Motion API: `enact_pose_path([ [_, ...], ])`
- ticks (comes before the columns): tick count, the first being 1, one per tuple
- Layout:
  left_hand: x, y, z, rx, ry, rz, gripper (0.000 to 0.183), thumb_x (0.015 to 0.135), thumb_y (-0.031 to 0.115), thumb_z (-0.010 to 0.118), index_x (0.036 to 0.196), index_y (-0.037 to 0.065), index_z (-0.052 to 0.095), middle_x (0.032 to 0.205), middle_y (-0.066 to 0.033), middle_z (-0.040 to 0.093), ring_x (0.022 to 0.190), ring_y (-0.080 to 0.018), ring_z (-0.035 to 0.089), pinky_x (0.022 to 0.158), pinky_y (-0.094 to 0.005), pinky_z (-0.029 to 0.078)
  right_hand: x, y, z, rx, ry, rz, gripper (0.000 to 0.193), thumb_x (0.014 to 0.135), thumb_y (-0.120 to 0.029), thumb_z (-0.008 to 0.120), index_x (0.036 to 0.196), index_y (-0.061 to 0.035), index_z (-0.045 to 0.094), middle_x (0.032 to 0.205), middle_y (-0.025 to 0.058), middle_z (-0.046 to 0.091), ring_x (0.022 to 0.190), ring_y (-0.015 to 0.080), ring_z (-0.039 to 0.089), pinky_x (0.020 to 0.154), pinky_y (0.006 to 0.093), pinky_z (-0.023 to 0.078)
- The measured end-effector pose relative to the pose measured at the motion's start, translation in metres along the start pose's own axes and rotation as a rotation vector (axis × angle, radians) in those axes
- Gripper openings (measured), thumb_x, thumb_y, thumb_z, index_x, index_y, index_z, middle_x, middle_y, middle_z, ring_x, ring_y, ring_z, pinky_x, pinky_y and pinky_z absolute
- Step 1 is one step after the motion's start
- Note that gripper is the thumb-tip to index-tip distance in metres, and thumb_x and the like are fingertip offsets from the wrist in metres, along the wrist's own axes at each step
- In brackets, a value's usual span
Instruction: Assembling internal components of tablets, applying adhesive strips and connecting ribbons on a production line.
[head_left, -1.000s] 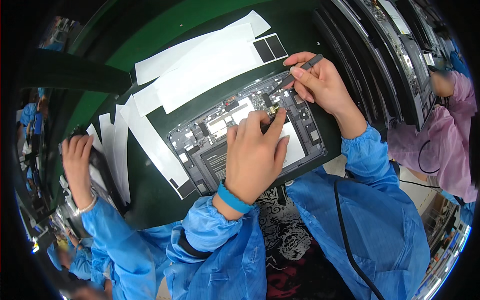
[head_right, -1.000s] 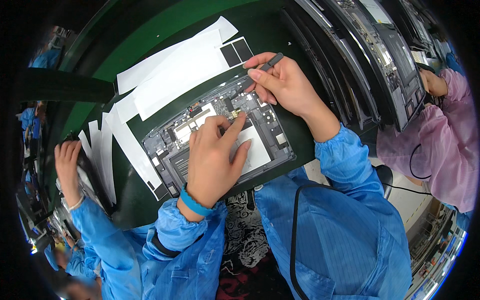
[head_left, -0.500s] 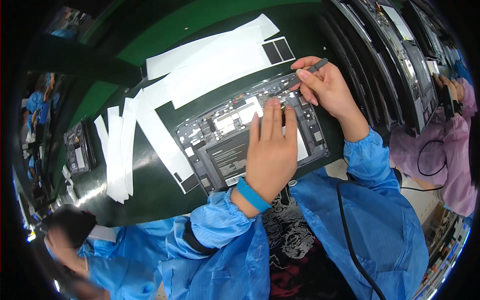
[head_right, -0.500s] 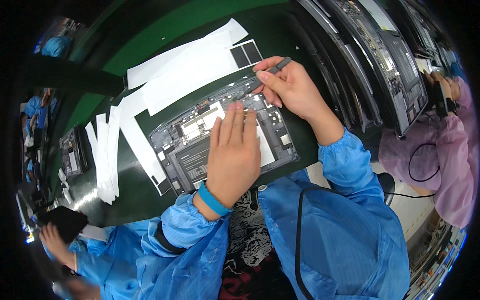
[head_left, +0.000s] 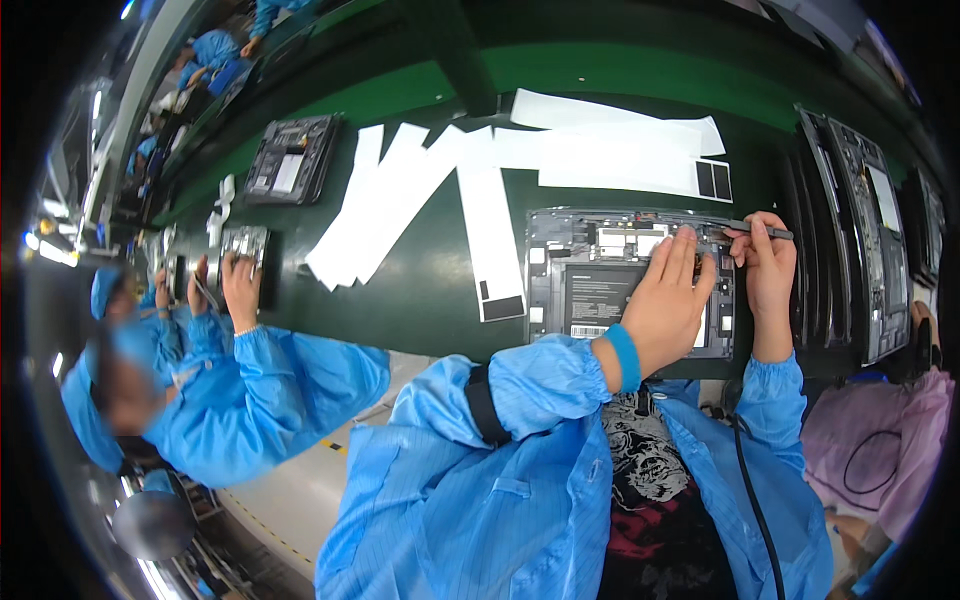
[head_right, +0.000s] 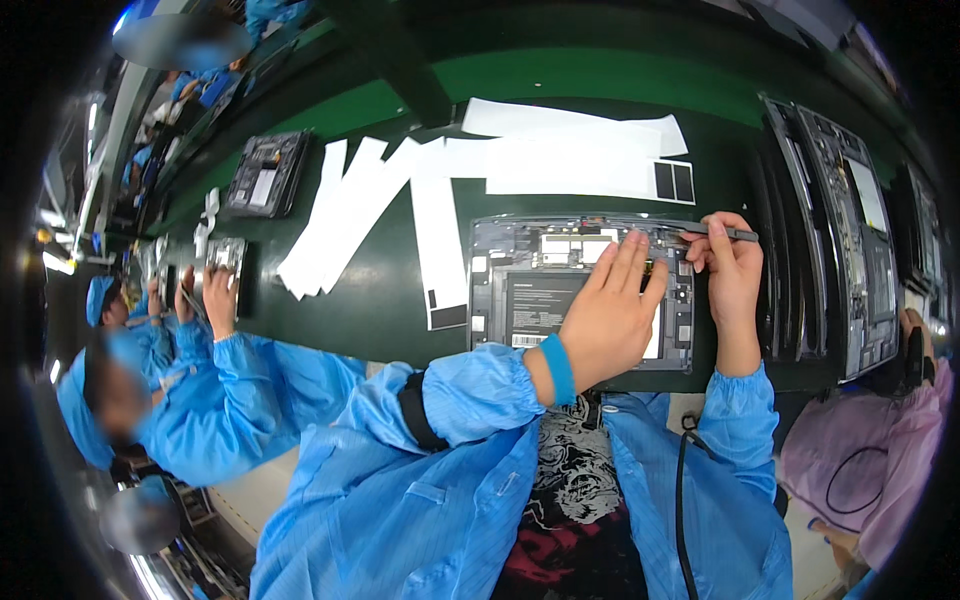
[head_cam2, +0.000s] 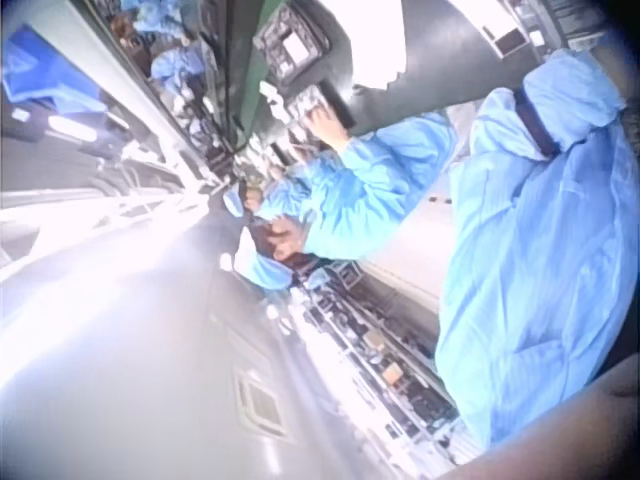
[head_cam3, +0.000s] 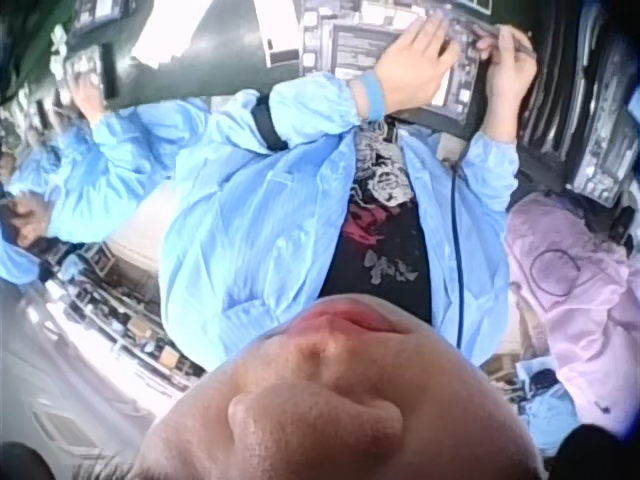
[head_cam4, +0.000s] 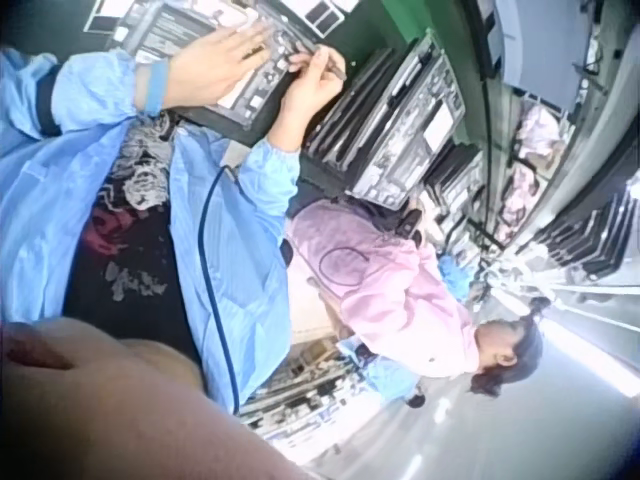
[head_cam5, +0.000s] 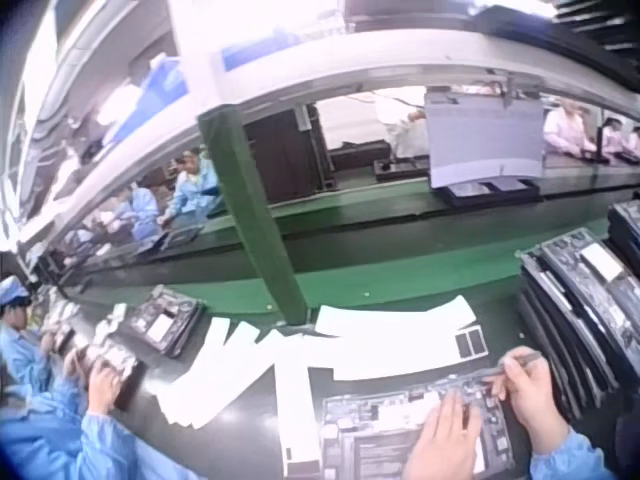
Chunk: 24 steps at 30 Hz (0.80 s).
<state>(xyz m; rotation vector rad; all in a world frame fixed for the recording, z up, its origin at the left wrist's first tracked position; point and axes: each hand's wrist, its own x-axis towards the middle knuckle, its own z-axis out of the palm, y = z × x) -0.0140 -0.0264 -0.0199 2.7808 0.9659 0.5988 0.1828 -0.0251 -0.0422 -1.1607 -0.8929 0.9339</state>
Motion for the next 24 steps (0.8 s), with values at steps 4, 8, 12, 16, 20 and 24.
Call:
enact_pose_path([
  [4,-0.002,0.000,-0.005,0.027,-0.052,0.026,0.059,0.082,0.020,0.055,0.134,-0.006,0.043,0.142,-0.0330,0.037,0.138,-0.0460,0.028,0.114,-0.0506,0.019,-0.001,-0.002,0.003,-0.013,0.035,-0.059,0.027,0.101,-0.022,0.050,0.111,0.0019,0.056,0.092,0.0169,0.069,0.073,0.0108,0.061,0.061,0.0218,0.044],
  [8,-0.031,-0.016,-0.069,-0.222,0.059,-0.177,0.072,0.084,0.027,0.066,0.142,-0.001,0.033,0.143,-0.0318,0.031,0.136,-0.0495,0.026,0.111,-0.0546,0.026,-0.028,-0.015,0.011,-0.267,0.178,-0.135,0.037,0.104,-0.027,0.042,0.127,0.0005,0.053,0.107,0.0149,0.067,0.101,0.0183,0.063,0.087,0.0289,0.048],
  [12,-0.089,-0.053,-0.082,-0.340,0.201,-0.414,0.065,0.086,0.017,0.064,0.139,-0.006,0.033,0.140,-0.0319,0.034,0.130,-0.0469,0.037,0.108,-0.0454,0.034,-0.074,-0.003,0.010,-0.290,0.116,-0.115,0.030,0.103,-0.015,0.042,0.127,0.0004,0.051,0.136,0.0171,0.050,0.125,0.0224,0.050,0.105,0.0330,0.039],
  [16,-0.112,-0.054,-0.069,-0.593,0.182,-0.572,0.064,0.087,0.016,0.063,0.139,-0.006,0.033,0.142,-0.0322,0.035,0.133,-0.0425,0.037,0.109,-0.0415,0.032,-0.082,0.001,0.023,-0.384,0.134,-0.085,0.031,0.092,0.010,0.042,0.119,0.0015,0.054,0.141,0.0195,0.047,0.131,0.0245,0.044,0.109,0.0307,0.030],
  [20,-0.117,-0.058,-0.111,-0.650,0.266,-0.613,0.055,0.087,0.013,0.062,0.136,-0.005,0.043,0.140,-0.0277,0.043,0.133,-0.0384,0.040,0.110,-0.0402,0.031,-0.083,-0.016,0.043,-0.217,0.109,-0.014,0.029,0.092,0.011,0.042,0.116,0.0019,0.055,0.139,0.0199,0.049,0.133,0.0235,0.043,0.107,0.0291,0.031],
  [24,-0.144,-0.099,-0.187,-0.668,0.518,-0.571,0.055,0.090,0.009,0.058,0.140,-0.005,0.040,0.143,-0.0198,0.043,0.133,-0.0257,0.042,0.109,-0.0347,0.031,-0.091,-0.066,0.140,-0.163,0.074,-0.047,0.030,0.091,0.009,0.043,0.115,-0.0007,0.058,0.124,0.0081,0.060,0.091,0.0068,0.054,0.074,0.0194,0.043],
])
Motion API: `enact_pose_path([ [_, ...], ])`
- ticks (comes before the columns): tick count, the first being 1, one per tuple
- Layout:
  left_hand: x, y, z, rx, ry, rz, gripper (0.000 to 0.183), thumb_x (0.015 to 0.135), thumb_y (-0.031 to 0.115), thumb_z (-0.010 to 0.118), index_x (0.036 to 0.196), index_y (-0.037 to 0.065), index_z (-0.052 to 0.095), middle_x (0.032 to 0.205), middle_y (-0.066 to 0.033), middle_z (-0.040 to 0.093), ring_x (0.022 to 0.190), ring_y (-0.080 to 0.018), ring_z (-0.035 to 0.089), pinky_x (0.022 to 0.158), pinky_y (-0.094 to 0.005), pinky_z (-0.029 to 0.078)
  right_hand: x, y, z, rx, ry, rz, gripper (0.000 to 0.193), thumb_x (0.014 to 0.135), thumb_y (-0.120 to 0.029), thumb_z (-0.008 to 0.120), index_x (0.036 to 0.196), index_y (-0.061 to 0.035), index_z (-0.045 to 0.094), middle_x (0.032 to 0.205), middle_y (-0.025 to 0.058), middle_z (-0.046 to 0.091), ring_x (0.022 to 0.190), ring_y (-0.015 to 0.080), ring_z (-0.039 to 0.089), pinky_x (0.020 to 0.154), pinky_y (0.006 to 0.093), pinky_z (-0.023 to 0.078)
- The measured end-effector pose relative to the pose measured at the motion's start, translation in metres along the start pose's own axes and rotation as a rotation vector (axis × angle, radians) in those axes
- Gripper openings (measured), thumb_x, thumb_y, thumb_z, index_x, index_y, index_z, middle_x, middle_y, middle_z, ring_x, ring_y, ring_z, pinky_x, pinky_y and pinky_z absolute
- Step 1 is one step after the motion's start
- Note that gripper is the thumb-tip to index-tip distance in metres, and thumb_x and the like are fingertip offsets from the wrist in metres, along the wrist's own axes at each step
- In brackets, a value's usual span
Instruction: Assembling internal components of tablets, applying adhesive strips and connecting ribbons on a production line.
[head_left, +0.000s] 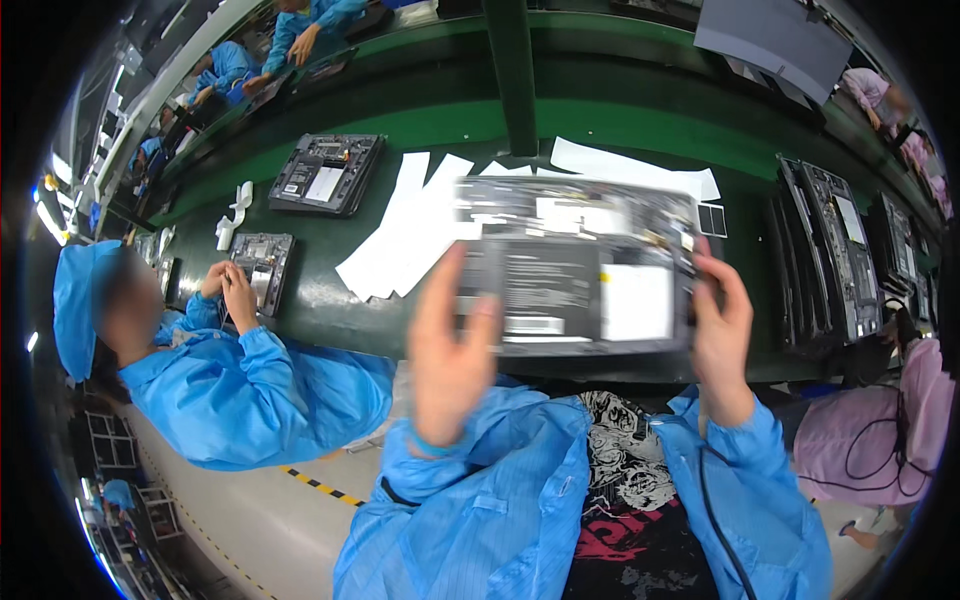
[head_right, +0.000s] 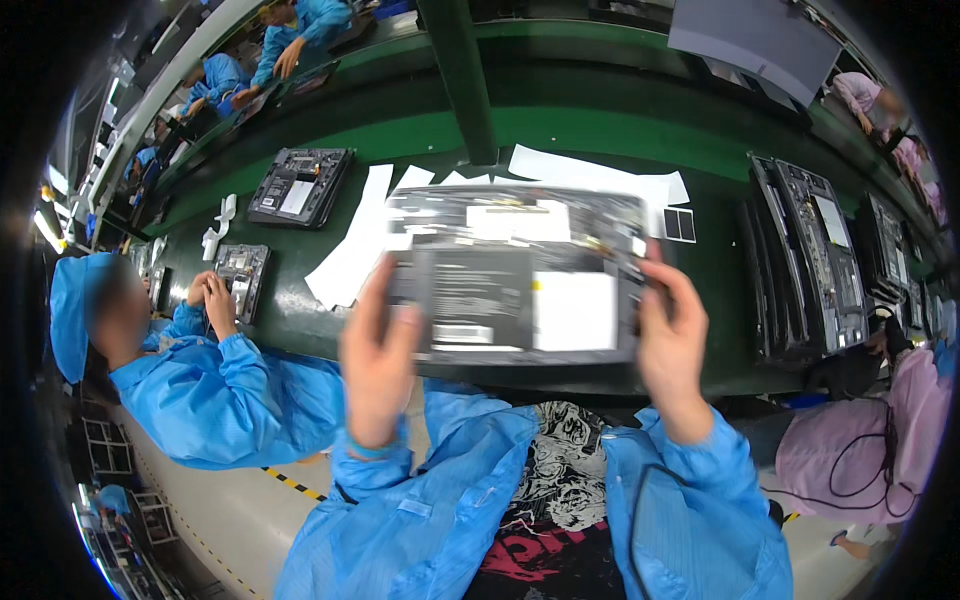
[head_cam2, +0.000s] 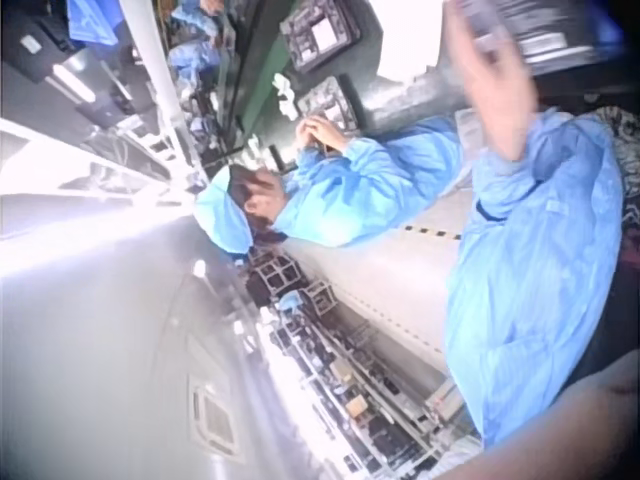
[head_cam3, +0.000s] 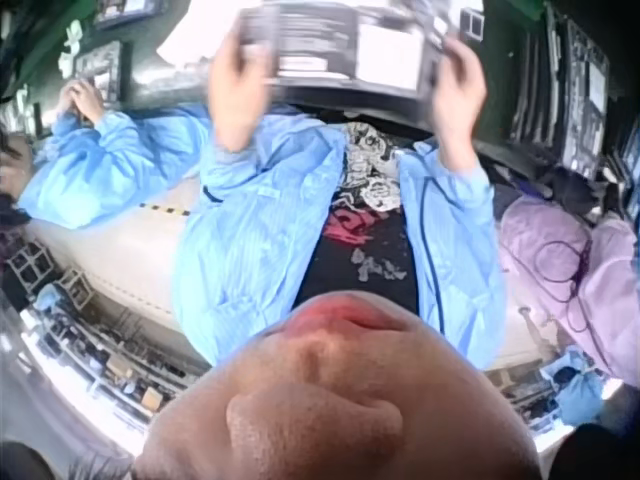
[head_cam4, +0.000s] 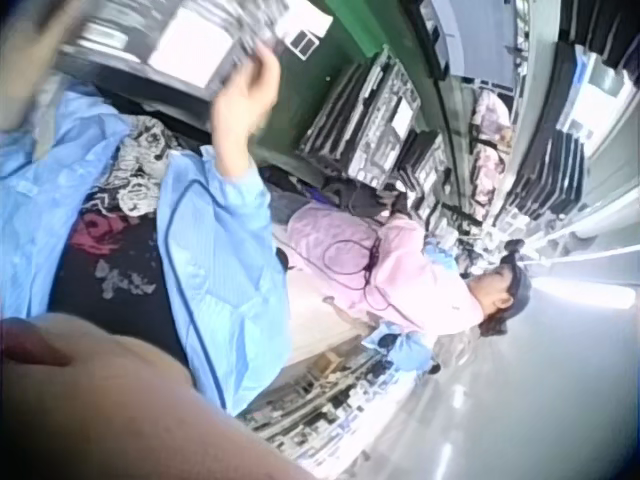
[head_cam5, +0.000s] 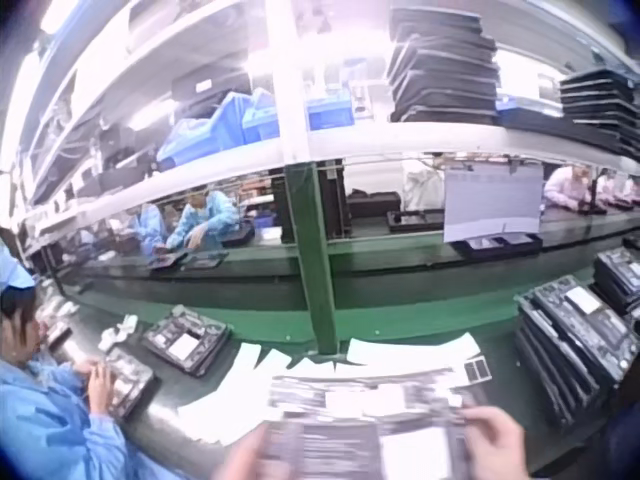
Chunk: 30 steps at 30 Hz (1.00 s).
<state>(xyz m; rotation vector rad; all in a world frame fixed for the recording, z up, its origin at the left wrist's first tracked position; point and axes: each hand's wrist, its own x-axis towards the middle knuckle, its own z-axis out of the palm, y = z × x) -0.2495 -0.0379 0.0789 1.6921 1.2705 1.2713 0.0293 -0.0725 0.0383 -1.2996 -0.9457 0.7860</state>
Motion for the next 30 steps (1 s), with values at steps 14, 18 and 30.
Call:
enact_pose_path([
  [14,0.062,-0.218,-0.169,0.593,0.226,-0.164,0.052,0.091,0.022,0.063,0.132,-0.008,0.049,0.132,-0.0244,0.054,0.122,-0.0316,0.052,0.105,-0.0359,0.037,0.058,0.095,0.254,-0.090,-0.377,-0.254,0.034,0.082,-0.010,0.061,0.115,-0.0025,0.056,0.099,0.0253,0.063,0.097,0.0417,0.060,0.084,0.0443,0.048],
  [18,0.057,-0.143,-0.153,0.888,0.443,-0.004,0.049,0.094,0.023,0.060,0.129,-0.010,0.050,0.131,-0.0244,0.054,0.121,-0.0340,0.052,0.105,-0.0374,0.037,0.041,0.003,0.134,-0.139,-0.376,-0.365,0.033,0.088,-0.017,0.061,0.116,-0.0032,0.052,0.104,0.0215,0.064,0.096,0.0371,0.064,0.081,0.0415,0.051],
  [30,0.006,0.127,0.286,-0.416,-0.685,0.341,0.067,0.087,0.021,0.063,0.139,-0.008,0.034,0.137,-0.0313,0.044,0.130,-0.0423,0.043,0.108,-0.0424,0.034,0.087,-0.086,-0.320,-1.103,0.478,-0.219,0.027,0.092,-0.026,0.057,0.111,-0.0070,0.061,0.101,0.0178,0.068,0.094,0.0341,0.065,0.081,0.0385,0.050],
])
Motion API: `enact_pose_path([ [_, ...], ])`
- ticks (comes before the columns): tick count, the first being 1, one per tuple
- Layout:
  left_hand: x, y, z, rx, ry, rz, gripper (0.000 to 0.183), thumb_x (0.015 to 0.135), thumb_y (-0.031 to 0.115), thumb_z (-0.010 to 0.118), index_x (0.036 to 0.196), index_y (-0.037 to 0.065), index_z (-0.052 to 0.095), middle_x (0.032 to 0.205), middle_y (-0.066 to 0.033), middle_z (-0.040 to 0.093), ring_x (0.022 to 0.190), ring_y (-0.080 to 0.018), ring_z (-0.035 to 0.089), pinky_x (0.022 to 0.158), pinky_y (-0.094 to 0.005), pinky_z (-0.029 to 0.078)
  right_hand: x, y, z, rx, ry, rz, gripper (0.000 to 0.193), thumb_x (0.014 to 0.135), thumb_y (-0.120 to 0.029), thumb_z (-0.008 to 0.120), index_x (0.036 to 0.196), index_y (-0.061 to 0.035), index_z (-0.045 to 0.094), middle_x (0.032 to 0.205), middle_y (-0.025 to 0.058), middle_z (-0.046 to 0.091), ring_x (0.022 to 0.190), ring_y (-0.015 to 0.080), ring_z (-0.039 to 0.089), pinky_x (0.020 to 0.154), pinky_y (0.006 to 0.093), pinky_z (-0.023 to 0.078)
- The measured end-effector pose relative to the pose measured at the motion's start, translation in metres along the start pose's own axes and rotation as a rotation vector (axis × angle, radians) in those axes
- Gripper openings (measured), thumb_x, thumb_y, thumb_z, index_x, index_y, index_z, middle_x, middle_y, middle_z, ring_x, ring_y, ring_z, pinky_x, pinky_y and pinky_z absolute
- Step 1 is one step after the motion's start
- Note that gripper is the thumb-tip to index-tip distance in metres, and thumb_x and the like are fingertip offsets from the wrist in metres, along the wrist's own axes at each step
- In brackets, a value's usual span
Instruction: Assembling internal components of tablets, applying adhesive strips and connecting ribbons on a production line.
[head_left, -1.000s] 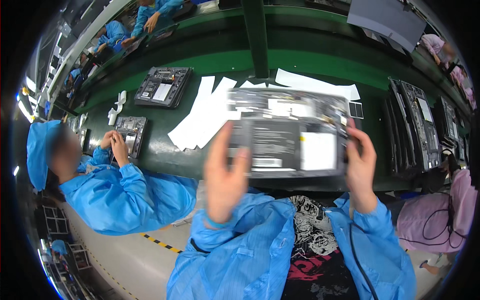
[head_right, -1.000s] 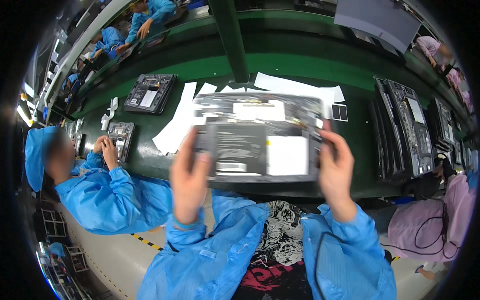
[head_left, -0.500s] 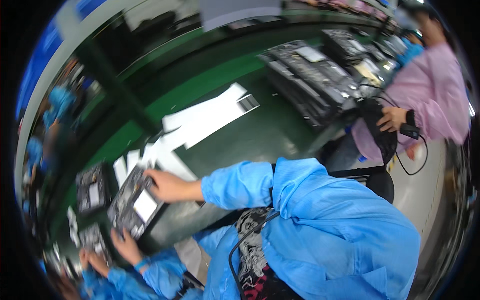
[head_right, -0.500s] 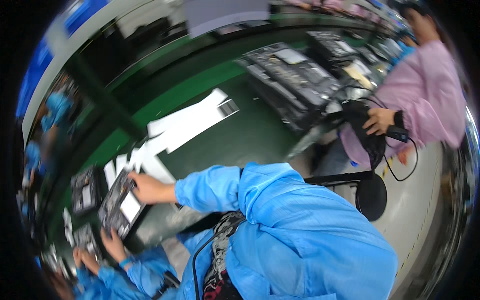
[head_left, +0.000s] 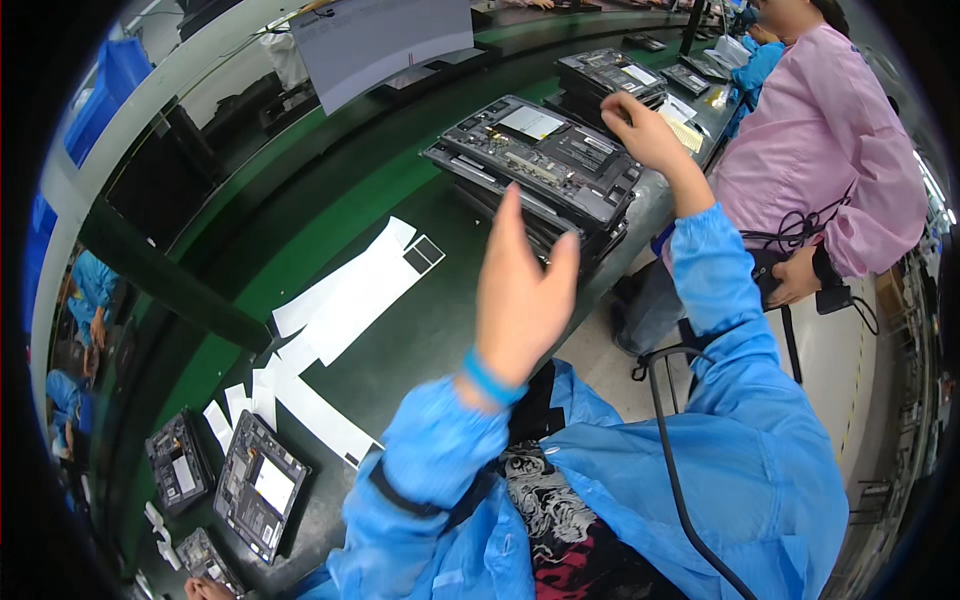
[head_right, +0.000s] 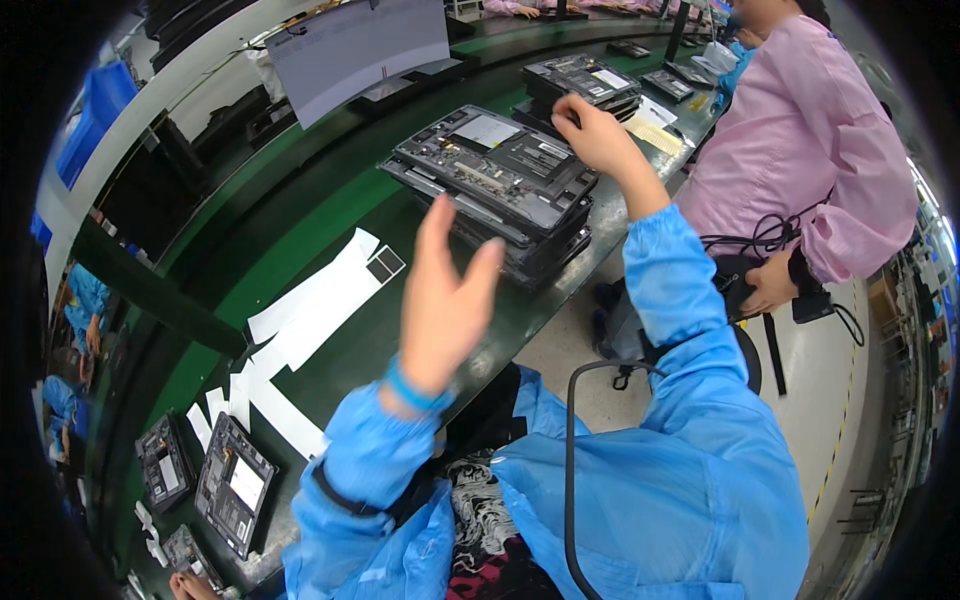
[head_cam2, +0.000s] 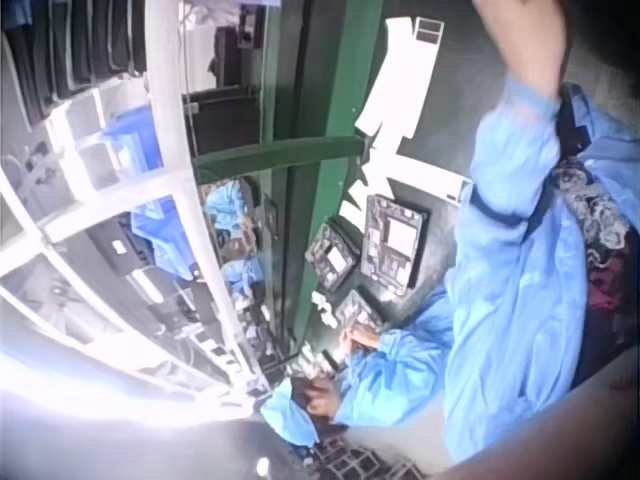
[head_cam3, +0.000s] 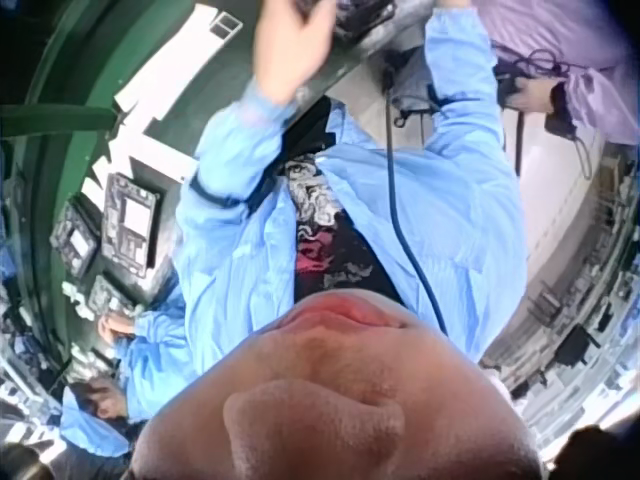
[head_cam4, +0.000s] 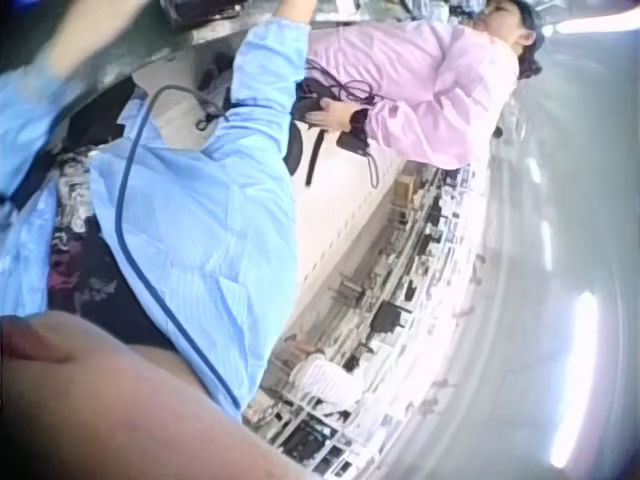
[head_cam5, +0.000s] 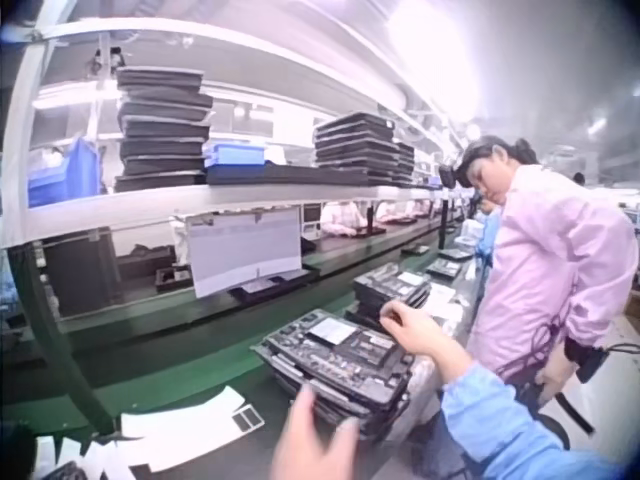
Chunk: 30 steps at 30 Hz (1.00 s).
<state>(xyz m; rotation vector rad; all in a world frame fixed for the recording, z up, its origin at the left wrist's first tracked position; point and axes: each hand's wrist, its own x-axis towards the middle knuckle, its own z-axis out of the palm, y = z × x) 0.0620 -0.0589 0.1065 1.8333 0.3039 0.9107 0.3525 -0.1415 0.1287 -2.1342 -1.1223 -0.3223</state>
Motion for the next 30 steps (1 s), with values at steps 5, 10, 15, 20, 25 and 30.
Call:
enact_pose_path([
  [5,0.033,-0.044,0.084,0.495,0.119,-0.004,0.085,0.088,0.035,0.061,0.143,-0.013,0.018,0.141,-0.0360,0.034,0.138,-0.0520,0.019,0.112,-0.0579,0.016,0.004,0.052,0.017,0.005,-0.231,0.044,0.024,0.091,-0.018,0.060,0.110,-0.0043,0.062,0.085,0.0097,0.067,0.078,0.0188,0.064,0.071,0.0313,0.050],
  [10,0.035,-0.039,0.100,0.387,0.186,0.013,0.091,0.084,0.035,0.064,0.143,-0.014,0.016,0.142,-0.0377,0.030,0.138,-0.0520,0.018,0.114,-0.0557,0.013,-0.009,0.026,0.011,0.409,-0.179,0.325,0.021,0.090,-0.011,0.060,0.109,-0.0033,0.065,0.069,0.0009,0.061,0.049,0.0061,0.047,0.041,0.0248,0.034],
  [15,0.030,-0.023,0.087,0.043,0.231,0.048,0.094,0.080,0.020,0.070,0.147,-0.007,0.010,0.147,-0.0329,0.026,0.139,-0.0447,0.022,0.114,-0.0497,0.017,-0.016,0.009,-0.006,0.319,0.039,0.246,0.021,0.087,-0.013,0.062,0.105,-0.0063,0.070,0.066,0.0022,0.057,0.044,0.0106,0.050,0.038,0.0275,0.042],
  [20,0.004,0.009,-0.010,-0.768,0.359,0.159,0.072,0.087,0.000,0.056,0.148,0.002,0.017,0.136,-0.0196,0.047,0.112,-0.0270,0.057,0.098,-0.0382,0.046,-0.067,-0.096,-0.027,0.657,0.158,-0.042,0.029,0.090,-0.017,0.063,0.115,-0.0017,0.064,0.102,0.0072,0.066,0.082,0.0083,0.059,0.071,0.0224,0.047],
  [25,-0.065,-0.022,-0.145,-0.753,0.348,-0.033,0.068,0.078,0.013,0.053,0.139,-0.012,0.033,0.128,-0.0270,0.053,0.112,-0.0327,0.059,0.101,-0.0408,0.045,-0.115,-0.157,0.016,0.953,0.190,-0.126,0.037,0.101,-0.020,0.043,0.130,0.0032,0.047,0.132,0.0231,0.052,0.118,0.0330,0.057,0.096,0.0407,0.049],
  [30,-0.150,-0.043,-0.220,-0.573,0.351,-0.284,0.076,0.071,0.018,0.061,0.136,-0.014,0.038,0.129,-0.0267,0.052,0.116,-0.0313,0.058,0.103,-0.0377,0.043,-0.134,-0.180,0.098,1.109,-0.175,0.187,0.043,0.092,-0.024,0.062,0.127,-0.0013,0.051,0.128,0.0120,0.055,0.113,0.0175,0.053,0.092,0.0337,0.046],
])
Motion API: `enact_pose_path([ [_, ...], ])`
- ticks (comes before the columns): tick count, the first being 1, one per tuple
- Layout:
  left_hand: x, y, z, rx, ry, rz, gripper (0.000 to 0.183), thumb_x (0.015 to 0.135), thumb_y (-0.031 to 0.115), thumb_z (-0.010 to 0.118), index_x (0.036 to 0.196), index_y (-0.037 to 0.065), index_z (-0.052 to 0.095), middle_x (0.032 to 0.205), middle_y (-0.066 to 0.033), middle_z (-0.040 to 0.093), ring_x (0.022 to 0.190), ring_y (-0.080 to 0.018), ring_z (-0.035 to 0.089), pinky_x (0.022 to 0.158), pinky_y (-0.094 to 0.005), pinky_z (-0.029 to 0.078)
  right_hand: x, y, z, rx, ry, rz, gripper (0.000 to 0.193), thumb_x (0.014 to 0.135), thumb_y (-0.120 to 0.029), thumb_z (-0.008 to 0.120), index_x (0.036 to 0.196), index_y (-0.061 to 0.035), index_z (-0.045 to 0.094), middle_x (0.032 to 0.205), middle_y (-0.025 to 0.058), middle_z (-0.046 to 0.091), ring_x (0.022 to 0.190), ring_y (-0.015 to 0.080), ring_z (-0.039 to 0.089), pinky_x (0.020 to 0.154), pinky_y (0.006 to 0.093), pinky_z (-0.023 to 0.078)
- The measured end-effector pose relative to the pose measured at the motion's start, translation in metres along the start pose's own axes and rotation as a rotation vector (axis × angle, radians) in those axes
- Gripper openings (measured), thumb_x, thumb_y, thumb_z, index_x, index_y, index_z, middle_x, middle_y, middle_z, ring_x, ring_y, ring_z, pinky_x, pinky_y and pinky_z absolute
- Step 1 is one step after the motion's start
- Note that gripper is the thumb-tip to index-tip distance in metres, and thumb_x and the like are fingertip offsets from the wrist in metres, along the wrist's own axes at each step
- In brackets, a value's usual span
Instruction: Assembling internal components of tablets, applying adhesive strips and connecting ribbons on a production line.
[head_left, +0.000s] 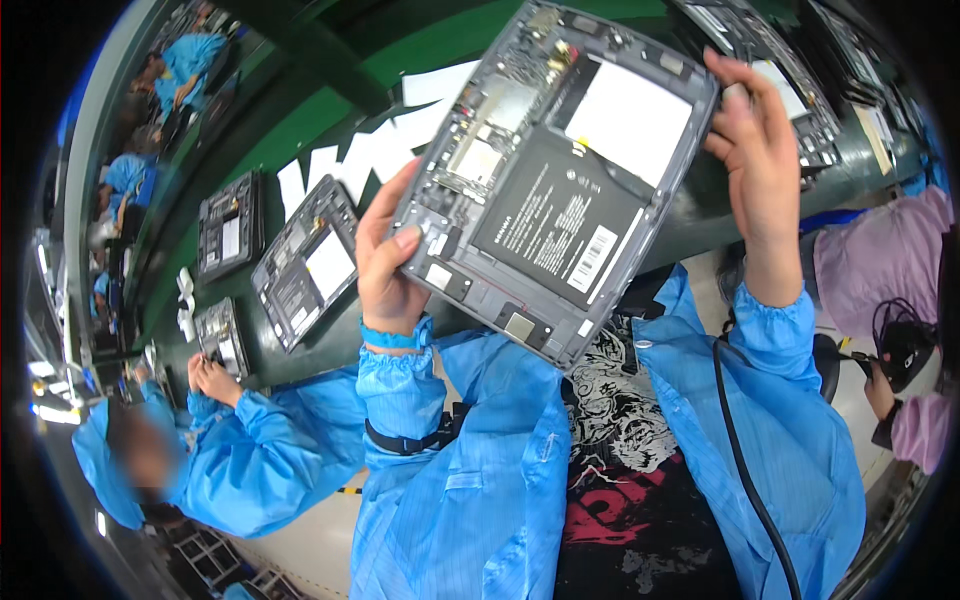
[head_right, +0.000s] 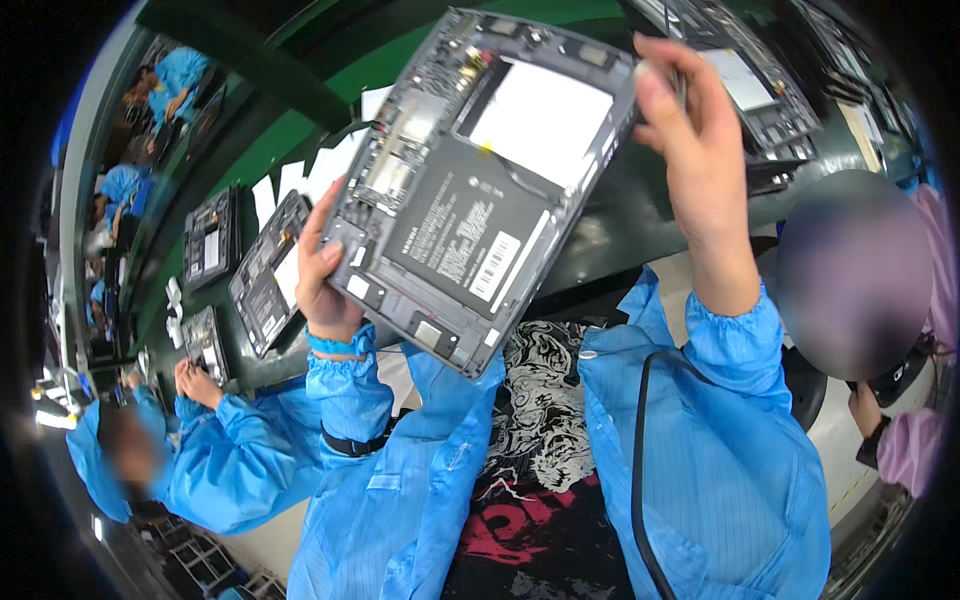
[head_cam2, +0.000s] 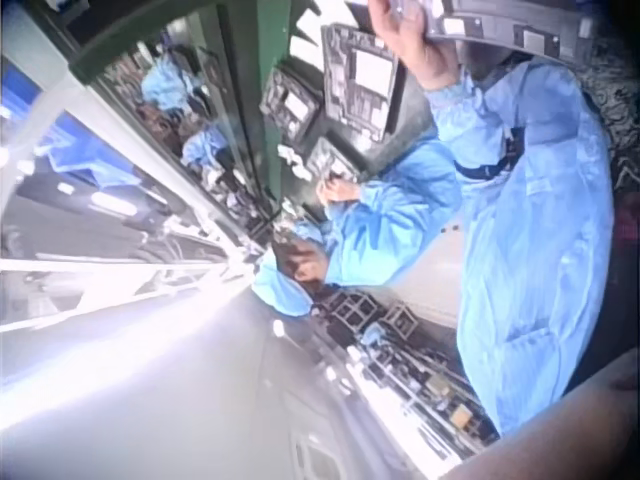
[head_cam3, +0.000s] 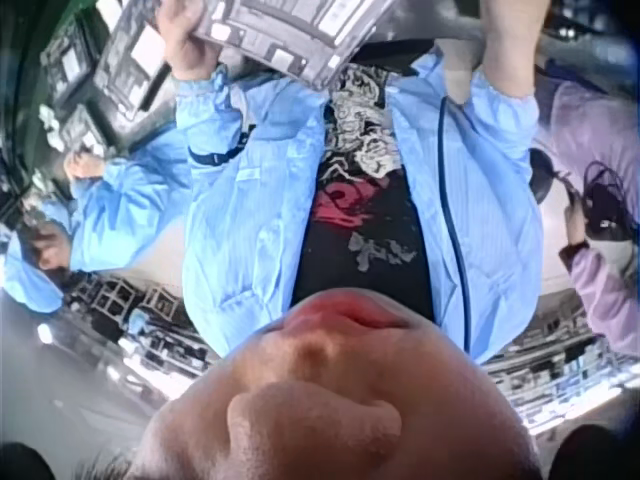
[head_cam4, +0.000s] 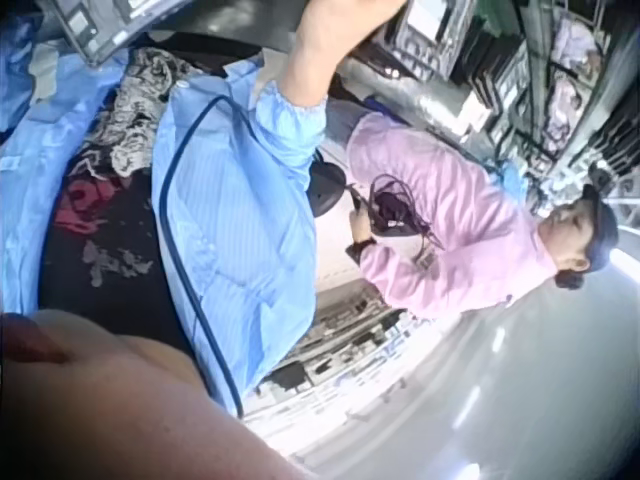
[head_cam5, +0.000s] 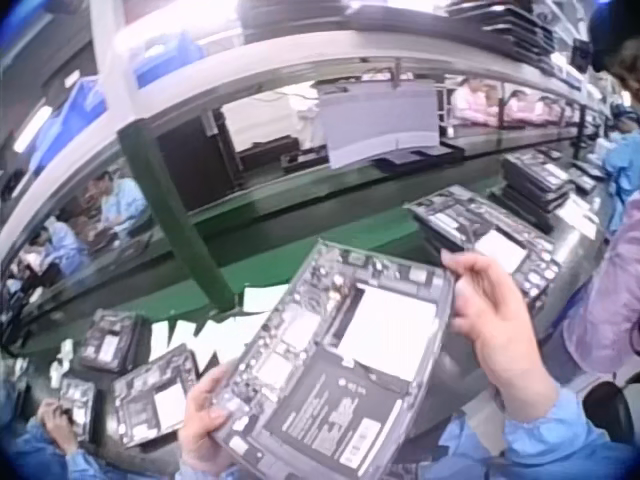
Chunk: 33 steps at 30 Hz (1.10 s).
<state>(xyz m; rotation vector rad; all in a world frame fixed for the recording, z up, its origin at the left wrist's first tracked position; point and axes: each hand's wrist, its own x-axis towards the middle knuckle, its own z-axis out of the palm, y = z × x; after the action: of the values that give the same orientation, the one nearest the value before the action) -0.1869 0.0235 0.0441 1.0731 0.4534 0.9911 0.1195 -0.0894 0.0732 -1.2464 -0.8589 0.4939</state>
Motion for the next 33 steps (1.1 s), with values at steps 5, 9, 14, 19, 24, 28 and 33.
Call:
enact_pose_path([
  [5,0.006,0.001,-0.018,0.085,-0.152,-0.140,0.063,0.077,0.014,0.064,0.133,-0.008,0.045,0.132,-0.0205,0.053,0.118,-0.0232,0.054,0.102,-0.0322,0.041,-0.034,0.052,0.006,-0.108,0.026,0.121,0.030,0.089,-0.011,0.065,0.116,0.0004,0.060,0.099,0.0065,0.065,0.087,0.0095,0.058,0.078,0.0228,0.046],
  [9,0.006,-0.052,0.011,0.446,0.453,-0.057,0.057,0.092,0.022,0.062,0.140,-0.001,0.040,0.132,-0.0197,0.049,0.125,-0.0250,0.046,0.107,-0.0332,0.034,-0.052,0.099,-0.007,-0.152,0.229,0.082,0.021,0.092,-0.009,0.062,0.111,0.0013,0.062,0.095,0.0054,0.064,0.083,0.0083,0.057,0.074,0.0215,0.045],
  [14,-0.004,-0.094,0.021,0.787,0.323,0.181,0.072,0.084,0.002,0.059,0.147,0.000,0.022,0.145,-0.0258,0.033,0.137,-0.0331,0.032,0.111,-0.0384,0.029,-0.065,0.110,-0.011,-0.370,0.266,0.056,0.020,0.094,-0.010,0.058,0.109,0.0020,0.062,0.094,0.0060,0.064,0.085,0.0096,0.056,0.076,0.0232,0.045],
  [19,0.001,-0.085,0.023,0.978,0.325,0.185,0.060,0.081,0.001,0.060,0.138,-0.001,0.039,0.142,-0.0259,0.038,0.133,-0.0378,0.038,0.109,-0.0403,0.033,-0.066,0.110,-0.017,-0.581,0.082,0.059,0.025,0.097,-0.013,0.054,0.117,0.0011,0.060,0.106,0.0105,0.066,0.098,0.0155,0.060,0.088,0.0271,0.046],
  [24,-0.041,-0.036,-0.010,1.124,0.134,0.227,0.044,0.080,0.000,0.063,0.124,-0.001,0.056,0.123,-0.0207,0.059,0.118,-0.0347,0.056,0.102,-0.0403,0.041,-0.069,0.071,-0.025,-0.496,0.080,-0.052,0.038,0.101,-0.020,0.048,0.130,0.0044,0.052,0.114,0.0211,0.065,0.098,0.0196,0.065,0.088,0.0297,0.048],
  [28,-0.050,-0.040,-0.059,1.312,0.100,0.207,0.053,0.081,0.006,0.068,0.131,0.003,0.052,0.133,-0.0130,0.056,0.129,-0.0316,0.048,0.108,-0.0471,0.034,-0.054,0.036,0.005,-0.023,-0.148,-0.025,0.037,0.100,-0.021,0.048,0.125,0.0060,0.055,0.085,0.0156,0.069,0.065,0.0107,0.059,0.064,0.0229,0.047],
  [33,-0.053,-0.049,-0.070,1.419,0.085,0.137,0.061,0.079,0.015,0.073,0.134,0.005,0.051,0.136,-0.0132,0.053,0.131,-0.0292,0.046,0.110,-0.0469,0.033,-0.045,0.031,0.118,-0.023,-0.659,0.373,0.017,0.091,-0.013,0.061,0.094,0.0010,0.068,0.071,0.0074,0.066,0.062,0.0120,0.063,0.053,0.0248,0.049],
])
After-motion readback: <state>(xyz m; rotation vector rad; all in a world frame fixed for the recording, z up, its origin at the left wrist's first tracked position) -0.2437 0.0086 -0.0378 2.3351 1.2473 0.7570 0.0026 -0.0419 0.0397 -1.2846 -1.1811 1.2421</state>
